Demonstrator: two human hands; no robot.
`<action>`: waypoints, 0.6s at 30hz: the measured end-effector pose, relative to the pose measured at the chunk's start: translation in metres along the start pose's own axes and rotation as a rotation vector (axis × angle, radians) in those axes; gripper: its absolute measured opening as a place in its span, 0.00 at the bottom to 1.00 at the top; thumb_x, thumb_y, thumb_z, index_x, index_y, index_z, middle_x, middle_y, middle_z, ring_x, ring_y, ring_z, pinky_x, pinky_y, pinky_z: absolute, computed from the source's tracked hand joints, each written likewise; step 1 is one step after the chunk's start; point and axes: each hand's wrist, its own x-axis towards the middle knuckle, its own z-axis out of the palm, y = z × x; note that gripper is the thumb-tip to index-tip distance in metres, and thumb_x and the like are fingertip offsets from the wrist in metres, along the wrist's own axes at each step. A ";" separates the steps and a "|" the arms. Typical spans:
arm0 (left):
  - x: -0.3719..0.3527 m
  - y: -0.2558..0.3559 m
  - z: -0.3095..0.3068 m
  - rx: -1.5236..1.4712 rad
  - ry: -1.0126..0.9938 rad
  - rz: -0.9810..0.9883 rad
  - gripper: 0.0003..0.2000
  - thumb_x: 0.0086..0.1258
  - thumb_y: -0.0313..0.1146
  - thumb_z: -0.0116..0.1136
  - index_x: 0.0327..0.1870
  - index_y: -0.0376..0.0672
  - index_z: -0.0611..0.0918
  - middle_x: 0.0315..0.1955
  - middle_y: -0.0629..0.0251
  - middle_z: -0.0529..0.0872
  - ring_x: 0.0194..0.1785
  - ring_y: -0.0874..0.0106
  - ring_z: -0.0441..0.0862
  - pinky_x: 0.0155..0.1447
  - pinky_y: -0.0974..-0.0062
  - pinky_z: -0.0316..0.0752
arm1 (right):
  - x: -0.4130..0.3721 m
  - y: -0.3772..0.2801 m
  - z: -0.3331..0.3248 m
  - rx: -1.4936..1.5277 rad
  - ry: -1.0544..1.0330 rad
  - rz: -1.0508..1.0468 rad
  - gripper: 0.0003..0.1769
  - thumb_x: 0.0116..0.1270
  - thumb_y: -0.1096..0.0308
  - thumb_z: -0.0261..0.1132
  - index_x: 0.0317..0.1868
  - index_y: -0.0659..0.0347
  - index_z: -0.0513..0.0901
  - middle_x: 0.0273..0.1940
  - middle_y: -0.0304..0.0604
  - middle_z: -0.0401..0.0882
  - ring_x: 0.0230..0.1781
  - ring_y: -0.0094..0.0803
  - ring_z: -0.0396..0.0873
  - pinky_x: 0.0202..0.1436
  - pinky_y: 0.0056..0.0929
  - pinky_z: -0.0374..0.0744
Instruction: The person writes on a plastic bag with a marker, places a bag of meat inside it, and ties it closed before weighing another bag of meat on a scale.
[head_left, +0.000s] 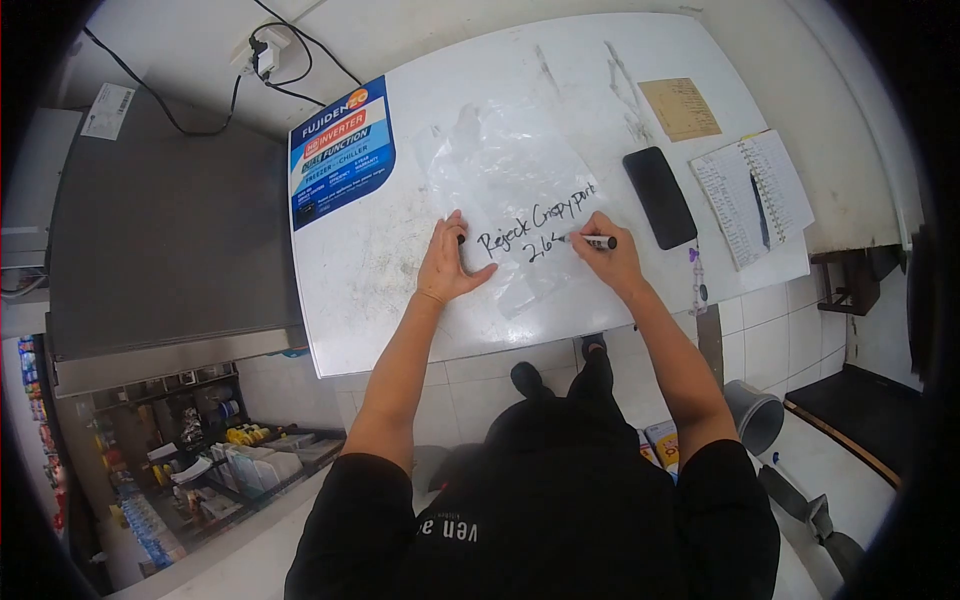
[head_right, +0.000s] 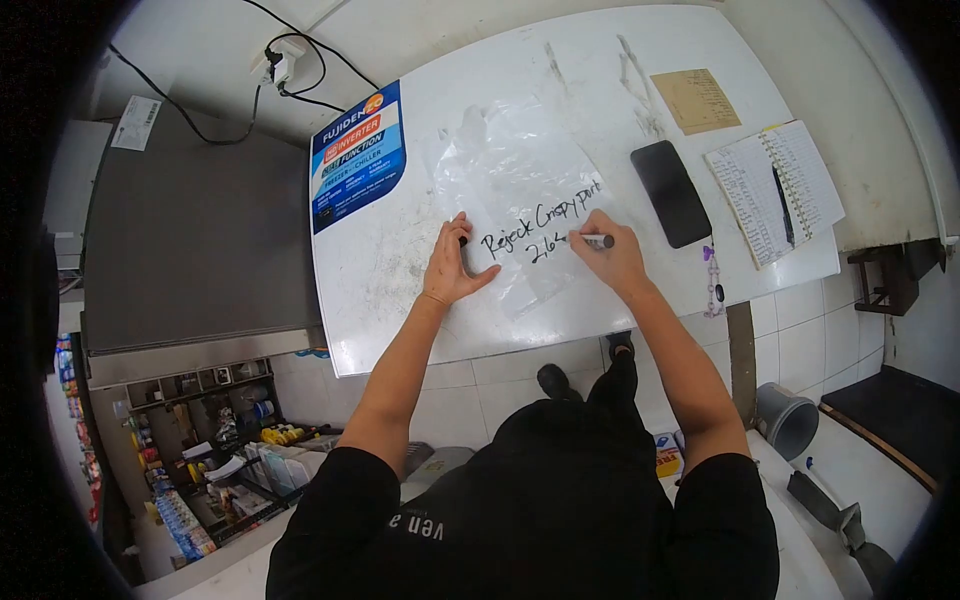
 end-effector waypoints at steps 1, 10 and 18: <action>0.000 0.000 0.000 0.020 0.008 0.010 0.33 0.48 0.43 0.78 0.48 0.42 0.67 0.54 0.52 0.73 0.71 0.50 0.67 0.75 0.52 0.59 | 0.002 -0.001 0.001 0.002 0.001 0.000 0.14 0.62 0.65 0.72 0.30 0.62 0.75 0.24 0.40 0.81 0.24 0.24 0.77 0.28 0.24 0.71; 0.001 0.001 -0.001 0.047 0.015 0.027 0.33 0.48 0.42 0.79 0.48 0.40 0.67 0.53 0.51 0.73 0.69 0.50 0.68 0.71 0.55 0.66 | 0.001 0.002 -0.004 -0.013 -0.018 -0.051 0.16 0.62 0.61 0.72 0.30 0.62 0.75 0.25 0.43 0.81 0.24 0.30 0.77 0.32 0.27 0.73; 0.001 0.001 -0.001 0.041 0.003 0.015 0.33 0.48 0.43 0.78 0.48 0.41 0.66 0.54 0.51 0.73 0.70 0.50 0.68 0.71 0.55 0.65 | 0.008 0.002 -0.005 -0.040 0.060 -0.110 0.16 0.62 0.61 0.71 0.30 0.63 0.74 0.25 0.45 0.81 0.23 0.35 0.77 0.32 0.30 0.73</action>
